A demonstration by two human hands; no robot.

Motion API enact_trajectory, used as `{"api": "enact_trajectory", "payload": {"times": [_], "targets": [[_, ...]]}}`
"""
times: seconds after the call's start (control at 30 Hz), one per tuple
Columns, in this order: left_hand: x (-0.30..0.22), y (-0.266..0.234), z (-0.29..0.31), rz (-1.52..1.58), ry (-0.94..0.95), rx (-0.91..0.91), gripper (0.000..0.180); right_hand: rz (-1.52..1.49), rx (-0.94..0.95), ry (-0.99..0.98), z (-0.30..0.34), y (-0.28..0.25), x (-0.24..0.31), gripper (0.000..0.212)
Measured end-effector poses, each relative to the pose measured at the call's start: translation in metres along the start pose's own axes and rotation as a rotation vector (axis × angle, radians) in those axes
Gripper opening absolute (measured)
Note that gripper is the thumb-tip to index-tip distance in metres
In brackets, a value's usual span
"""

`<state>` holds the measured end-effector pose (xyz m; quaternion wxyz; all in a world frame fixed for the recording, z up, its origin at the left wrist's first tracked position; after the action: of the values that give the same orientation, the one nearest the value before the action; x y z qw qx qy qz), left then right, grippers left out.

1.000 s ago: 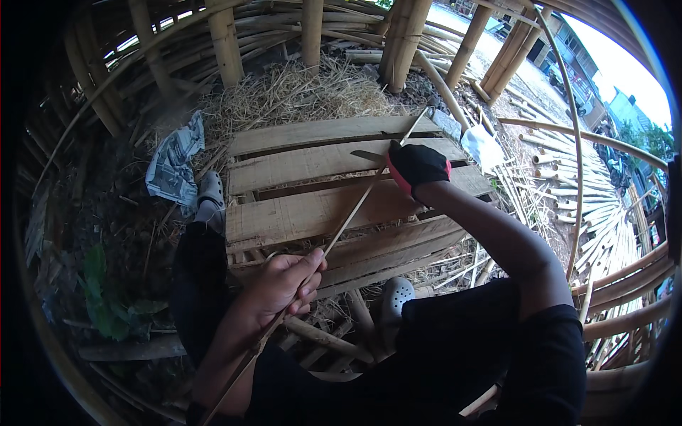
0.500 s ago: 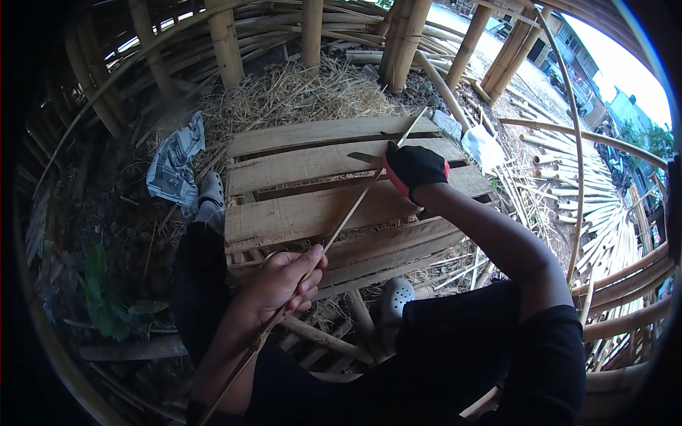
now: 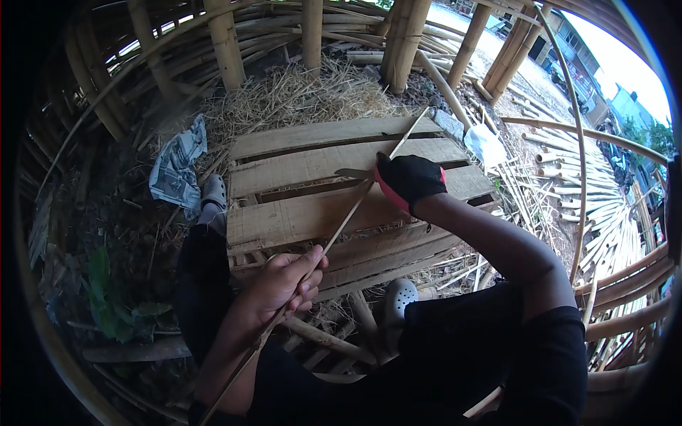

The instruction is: Using a small knife to strip or smooth a thin piece of bamboo.

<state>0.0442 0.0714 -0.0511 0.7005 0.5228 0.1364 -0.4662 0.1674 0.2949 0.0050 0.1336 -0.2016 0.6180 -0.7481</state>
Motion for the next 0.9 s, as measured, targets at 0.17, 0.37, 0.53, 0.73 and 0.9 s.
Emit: {"api": "enact_trajectory", "payload": {"times": [0.17, 0.37, 0.53, 0.73, 0.9], "targets": [[0.002, 0.005, 0.001, -0.013, -0.003, -0.023, 0.03, 0.025, -0.034, -0.029, 0.015, 0.006, 0.005, 0.067], [0.0, 0.002, -0.001, -0.001, 0.017, -0.003, 0.031, 0.081, -0.068, -0.111, 0.008, 0.008, 0.003, 0.061], [-0.003, 0.0, 0.006, 0.005, -0.014, -0.032, 0.032, 0.164, 0.018, -0.281, 0.023, -0.009, 0.036, 0.051], [0.0, 0.001, -0.003, 0.039, -0.007, 0.017, 0.033, 0.088, -0.043, -0.421, 0.004, 0.007, 0.033, 0.046], [-0.003, 0.002, 0.001, 0.048, -0.013, 0.057, 0.039, 0.127, -0.011, -0.45, 0.001, 0.015, 0.041, 0.066]]}}
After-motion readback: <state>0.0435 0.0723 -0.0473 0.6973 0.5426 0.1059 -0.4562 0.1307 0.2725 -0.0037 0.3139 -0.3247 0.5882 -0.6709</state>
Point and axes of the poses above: each hand's wrist, its own z-axis away from the middle knuckle, its own y-axis out of the palm, x = y × z, the point moved 6 cm from there along -z, towards the middle knuckle, and after that the axes turned 7 degrees about x, right-handed, at the moved point
